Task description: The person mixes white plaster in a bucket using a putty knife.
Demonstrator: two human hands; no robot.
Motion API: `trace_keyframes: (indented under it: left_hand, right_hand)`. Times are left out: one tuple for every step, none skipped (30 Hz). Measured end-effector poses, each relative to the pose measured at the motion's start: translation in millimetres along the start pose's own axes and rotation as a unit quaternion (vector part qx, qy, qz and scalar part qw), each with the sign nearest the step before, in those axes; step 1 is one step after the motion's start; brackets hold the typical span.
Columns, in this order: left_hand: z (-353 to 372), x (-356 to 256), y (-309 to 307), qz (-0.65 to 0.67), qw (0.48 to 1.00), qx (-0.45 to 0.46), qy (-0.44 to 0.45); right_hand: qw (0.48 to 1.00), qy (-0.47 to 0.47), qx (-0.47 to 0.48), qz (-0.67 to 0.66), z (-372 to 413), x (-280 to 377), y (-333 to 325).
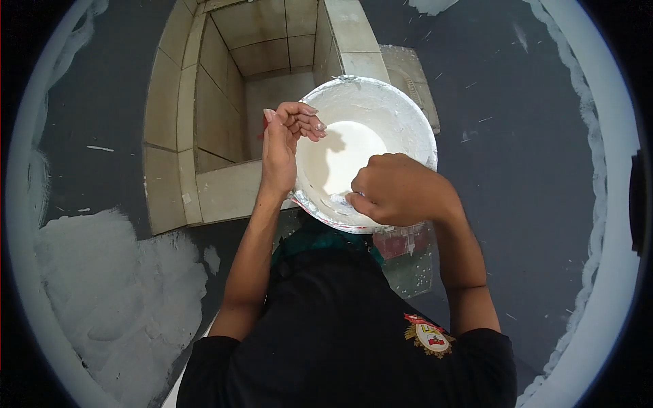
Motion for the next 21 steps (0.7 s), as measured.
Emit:
trace_keyframes:
  left_hand:
    - [0.1,0.0,0.3,0.002,1.0,0.0,0.0]
    - [-0.1,-0.3,0.7,0.003,1.0,0.001,0.001]
    - [0.1,-0.6,0.9,0.005,1.0,0.002,0.001]
    - [0.5,-0.9,1.0,0.009,1.0,0.003,-0.001]
    - [0.2,-1.2,1.2,0.014,1.0,0.004,-0.002]
    - [0.2,-1.5,1.4,0.018,1.0,0.005,-0.003]
    - [0.3,-1.9,1.3,0.021,1.0,0.006,0.001]
    - [0.4,-1.9,1.1,0.023,1.0,0.008,0.005]
    - [0.8,-1.7,1.2,0.024,1.0,0.011,0.008]
    - [1.1,-0.7,1.2,0.024,1.0,0.01,0.008]
    - [1.0,0.6,1.2,0.024,1.0,0.009,0.008]
    - [1.0,1.0,1.1,0.023,1.0,0.008,0.009]
    - [1.1,0.2,1.5,0.022,1.0,0.007,0.006]
    - [1.3,-1.2,2.0,0.021,1.0,0.006,0.005]
    - [1.9,-2.1,2.0,0.019,1.0,0.004,0.002]
    - [2.1,-2.5,1.7,0.02,1.0,0.003,0.002]
    - [2.1,-2.5,1.8,0.022,1.0,0.003,0.001]
    - [1.9,-2.0,2.1,0.023,1.0,0.004,0.0]
    - [1.4,-1.3,1.7,0.021,1.0,0.007,0.002]
    - [0.7,-0.1,0.9,0.02,1.0,0.01,0.005]
    - [0.5,0.4,0.6,0.018,1.0,0.012,0.007]
  right_hand:
    - [1.0,-0.015,-0.02,-0.007,3.6,-2.7,-3.7]
    - [0.999,-0.029,-0.041,-0.014,6.6,-5.0,-7.6]
    - [0.999,-0.002,-0.025,-0.03,7.8,-9.0,-12.6]
    - [0.999,0.026,-0.009,-0.045,8.7,-12.0,-21.1]
    - [0.997,0.054,0.006,-0.059,8.8,-14.5,-25.6]
    - [0.998,0.061,-0.018,-0.031,8.0,-15.9,-24.9]
    - [0.997,0.068,-0.042,-0.003,6.2,-18.5,-18.8]
    - [0.995,0.075,-0.066,0.024,4.0,-21.3,-10.7]
    - [0.992,0.082,-0.088,0.023,-1.3,-24.9,3.3]
    - [0.99,0.089,-0.11,0.022,-9.6,-26.6,19.8]
    - [0.986,0.097,-0.132,0.021,-15.5,-25.3,30.2]
    - [0.984,0.117,-0.132,-0.026,-17.6,-16.2,30.3]
    - [0.983,0.105,-0.13,-0.069,-24.9,-17.7,43.4]
    - [0.981,0.092,-0.128,-0.112,-30.6,-20.9,55.7]
    - [0.98,0.086,-0.134,-0.116,-30.3,-18.6,55.3]
    - [0.98,0.081,-0.139,-0.121,-28.6,-15.6,53.6]
    - [0.979,0.076,-0.145,-0.125,-26.4,-13.3,50.6]
    - [0.981,0.068,-0.139,-0.121,-23.5,-13.5,43.6]
    - [0.982,0.06,-0.134,-0.116,-19.1,-15.7,31.4]
    - [0.984,0.052,-0.129,-0.111,-13.9,-15.6,18.4]
    - [0.975,0.107,-0.136,-0.138,-7.6,-16.0,4.5]
Point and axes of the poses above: each hand's wrist, its own z-axis away from the middle knuckle, its own y-axis out of the palm, x = y × z, the point moved 4 cm from there along -z, towards the middle knuckle, and after that the axes turned 2 degrees about -z, right-handed, at the moved point
